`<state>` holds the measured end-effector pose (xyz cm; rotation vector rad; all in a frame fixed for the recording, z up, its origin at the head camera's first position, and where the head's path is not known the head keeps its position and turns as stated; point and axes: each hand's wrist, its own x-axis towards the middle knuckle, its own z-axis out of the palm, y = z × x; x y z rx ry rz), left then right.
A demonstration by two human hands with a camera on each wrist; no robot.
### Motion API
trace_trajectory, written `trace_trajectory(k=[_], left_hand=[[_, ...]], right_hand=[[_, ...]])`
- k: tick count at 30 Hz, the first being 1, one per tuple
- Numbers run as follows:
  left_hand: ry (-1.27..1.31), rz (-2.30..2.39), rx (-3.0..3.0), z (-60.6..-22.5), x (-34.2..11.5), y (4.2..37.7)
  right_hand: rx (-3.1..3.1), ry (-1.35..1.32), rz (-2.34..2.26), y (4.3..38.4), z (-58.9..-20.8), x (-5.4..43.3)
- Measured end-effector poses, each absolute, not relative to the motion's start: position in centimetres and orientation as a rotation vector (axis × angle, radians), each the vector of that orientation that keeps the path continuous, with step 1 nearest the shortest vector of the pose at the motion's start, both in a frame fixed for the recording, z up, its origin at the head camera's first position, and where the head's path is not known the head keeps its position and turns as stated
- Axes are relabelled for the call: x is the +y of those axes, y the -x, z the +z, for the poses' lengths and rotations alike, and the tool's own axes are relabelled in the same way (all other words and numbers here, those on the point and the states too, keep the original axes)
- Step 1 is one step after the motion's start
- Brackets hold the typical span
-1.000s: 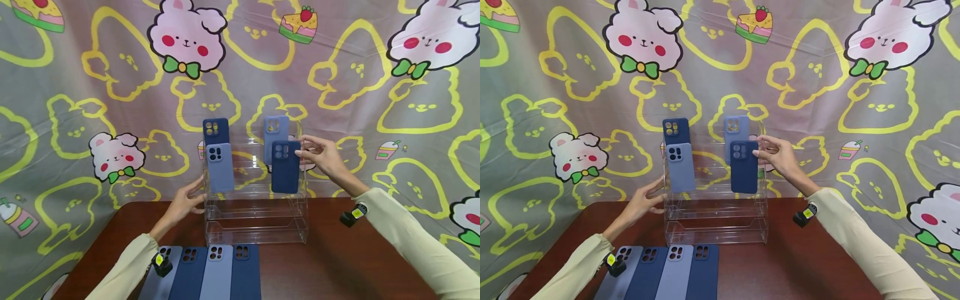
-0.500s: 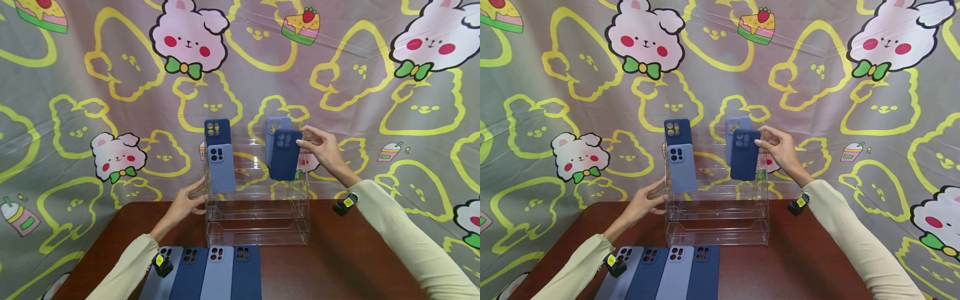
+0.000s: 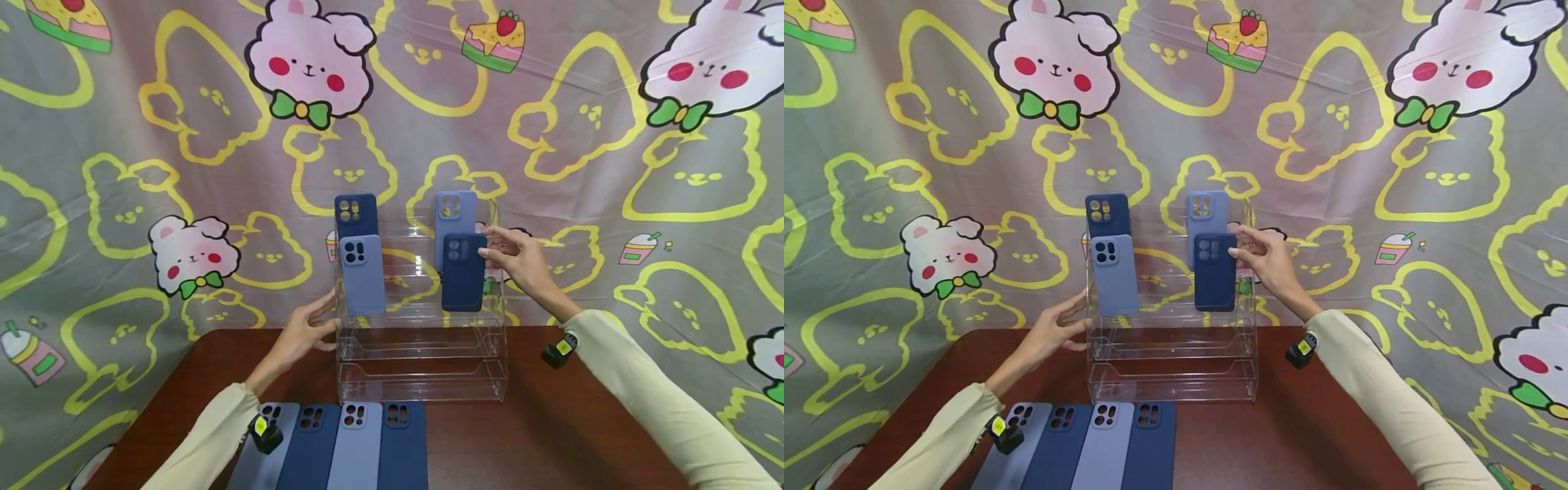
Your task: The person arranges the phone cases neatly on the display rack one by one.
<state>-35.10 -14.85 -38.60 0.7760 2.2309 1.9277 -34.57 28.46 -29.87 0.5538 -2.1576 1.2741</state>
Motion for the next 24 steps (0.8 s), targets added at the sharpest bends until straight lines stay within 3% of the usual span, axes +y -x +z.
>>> trace_trajectory(k=[15, 24], left_hand=[[-0.803, 1.917, 2.235, -38.4, -14.9, 35.4], [-0.795, 1.928, 2.235, -38.7, -14.8, 35.4]], right_hand=[[-2.047, -0.529, 0.799, 34.7, -30.7, 27.7], [-2.094, -0.457, 0.736, 34.8, -31.2, 27.6]])
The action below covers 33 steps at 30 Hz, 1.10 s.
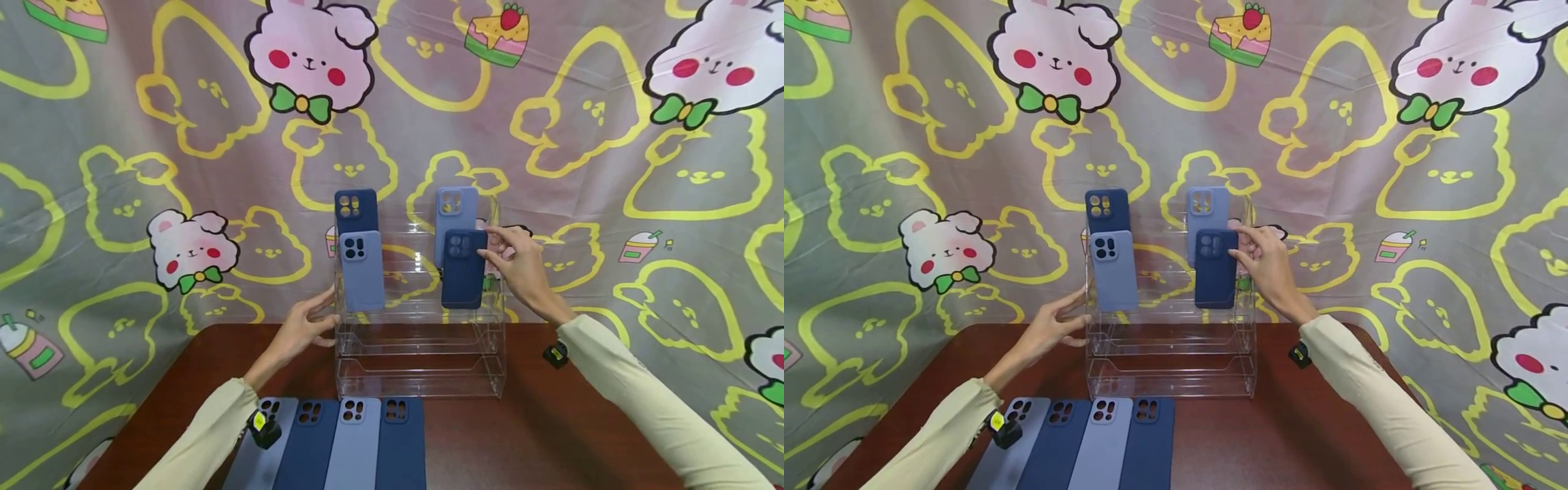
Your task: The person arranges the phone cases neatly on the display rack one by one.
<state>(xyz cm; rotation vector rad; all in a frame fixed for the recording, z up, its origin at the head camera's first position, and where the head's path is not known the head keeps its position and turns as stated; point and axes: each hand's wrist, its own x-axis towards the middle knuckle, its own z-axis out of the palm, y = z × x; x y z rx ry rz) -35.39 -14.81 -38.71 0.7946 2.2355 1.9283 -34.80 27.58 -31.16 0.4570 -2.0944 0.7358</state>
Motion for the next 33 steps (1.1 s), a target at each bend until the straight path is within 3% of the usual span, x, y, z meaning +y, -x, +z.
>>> trace_trajectory(k=[21, 33], left_hand=[[-0.642, 1.969, 2.246, -38.0, -14.6, 35.1], [-0.670, 1.948, 2.277, -38.2, -14.6, 35.0]], right_hand=[[-1.996, -0.397, 0.758, 32.5, -32.7, 26.5], [-2.058, -0.527, 0.683, 29.0, -38.8, 24.3]])
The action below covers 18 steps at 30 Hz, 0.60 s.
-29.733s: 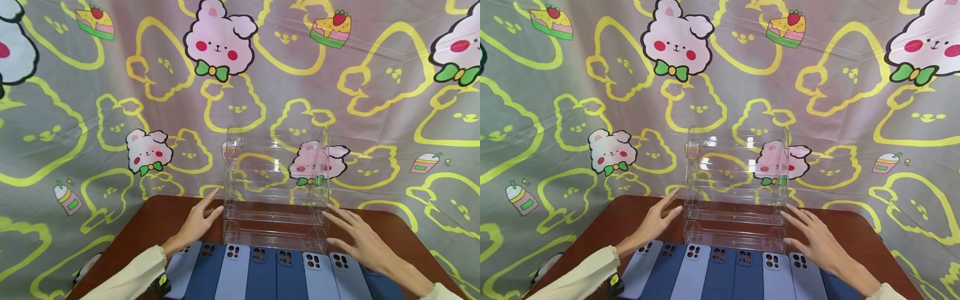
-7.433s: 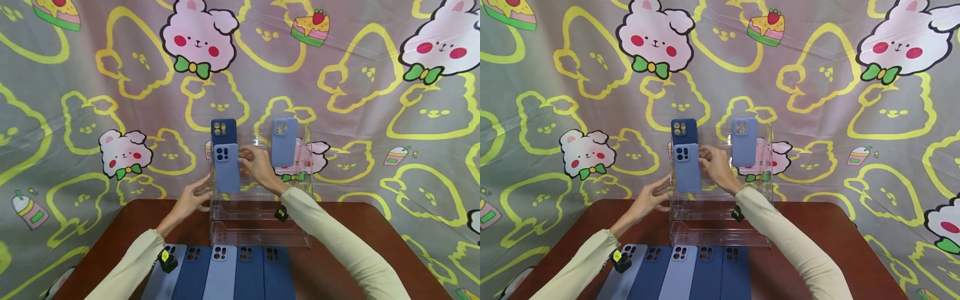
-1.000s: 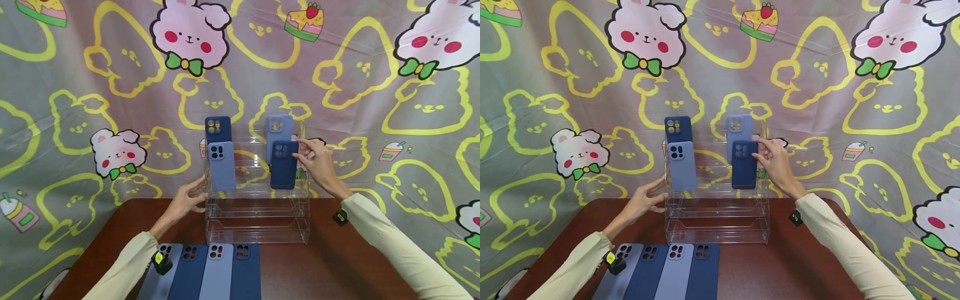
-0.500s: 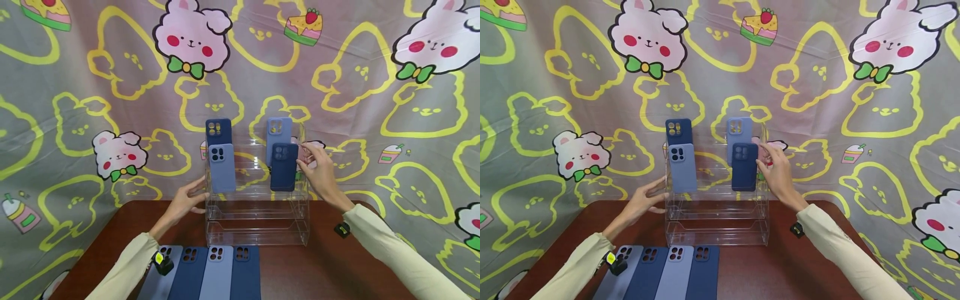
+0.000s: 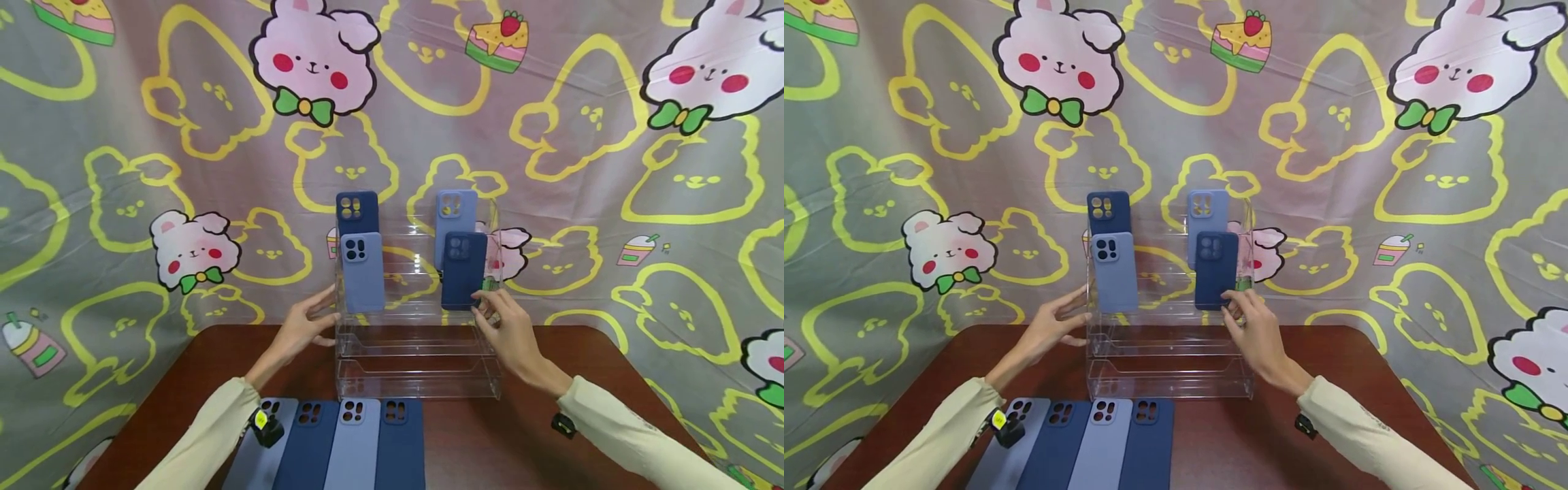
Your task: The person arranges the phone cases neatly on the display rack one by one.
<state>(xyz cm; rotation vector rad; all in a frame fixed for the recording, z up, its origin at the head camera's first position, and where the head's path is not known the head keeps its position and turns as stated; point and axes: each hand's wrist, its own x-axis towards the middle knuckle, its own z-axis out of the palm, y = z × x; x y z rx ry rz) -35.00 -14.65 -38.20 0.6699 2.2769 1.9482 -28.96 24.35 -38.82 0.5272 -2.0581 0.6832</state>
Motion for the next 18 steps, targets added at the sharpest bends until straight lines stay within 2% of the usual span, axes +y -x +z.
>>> trace_trajectory(k=[6, 18], left_hand=[[-0.677, 1.955, 2.270, -38.2, -14.6, 35.0], [-0.679, 1.956, 2.268, -38.3, -14.7, 35.1]], right_hand=[[-2.047, -0.593, 0.675, 28.2, -40.6, 23.5], [-2.195, -0.915, 0.860, 25.3, -45.2, 19.1]])
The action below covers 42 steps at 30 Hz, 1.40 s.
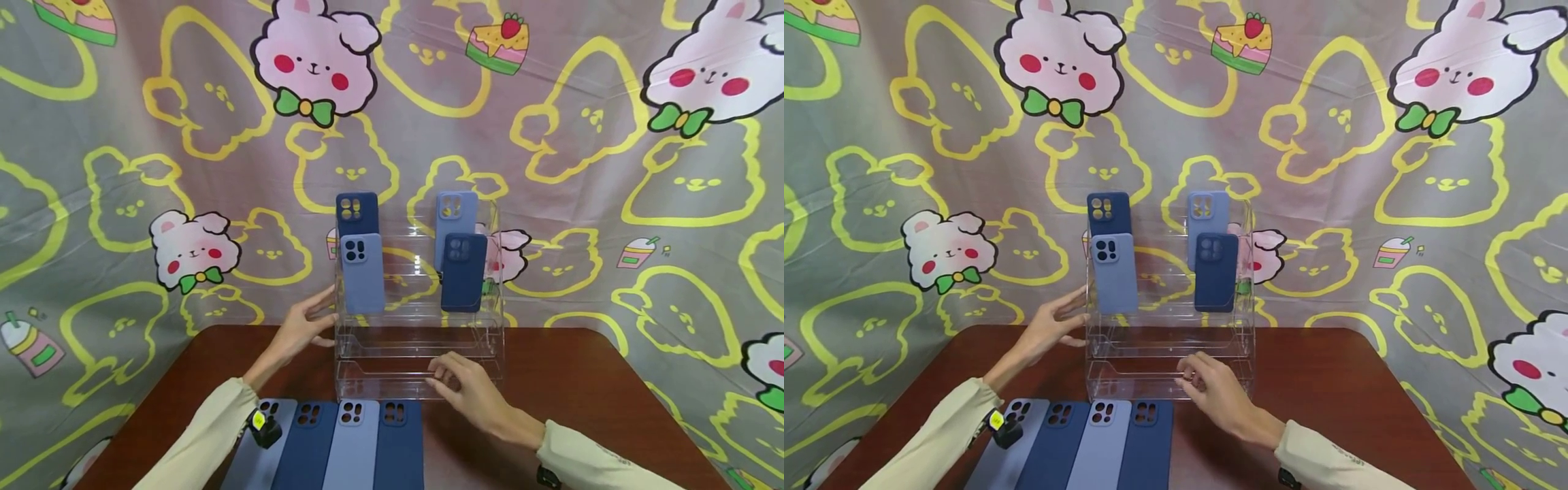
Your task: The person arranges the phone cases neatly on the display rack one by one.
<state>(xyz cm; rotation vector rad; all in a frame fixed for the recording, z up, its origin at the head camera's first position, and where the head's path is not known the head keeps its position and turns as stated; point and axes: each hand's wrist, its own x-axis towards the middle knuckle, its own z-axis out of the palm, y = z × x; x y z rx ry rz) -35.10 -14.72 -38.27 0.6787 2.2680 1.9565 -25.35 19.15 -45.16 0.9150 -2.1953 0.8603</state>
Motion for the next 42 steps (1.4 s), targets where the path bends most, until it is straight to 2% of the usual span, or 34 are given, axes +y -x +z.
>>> trace_trajectory(k=[11, 24, 35, 39, 42], left_hand=[[-0.714, 1.972, 2.247, -38.4, -14.7, 35.0], [-0.690, 1.964, 2.268, -38.5, -14.6, 34.8], [-0.733, 1.937, 2.296, -38.2, -14.5, 35.0], [-0.708, 1.938, 2.296, -38.3, -14.5, 34.9], [-0.700, 1.939, 2.295, -38.3, -14.5, 34.9]], right_hand=[[-2.721, -0.977, 1.012, 24.0, -46.5, 17.1], [-3.010, -0.799, 0.899, 23.1, -47.3, 16.1], [-3.148, -0.646, 1.004, 24.3, -48.6, 16.6], [-3.124, -0.615, 1.167, 24.3, -48.6, 16.5], [-3.069, -0.562, 1.481, 23.8, -47.4, 16.3]])
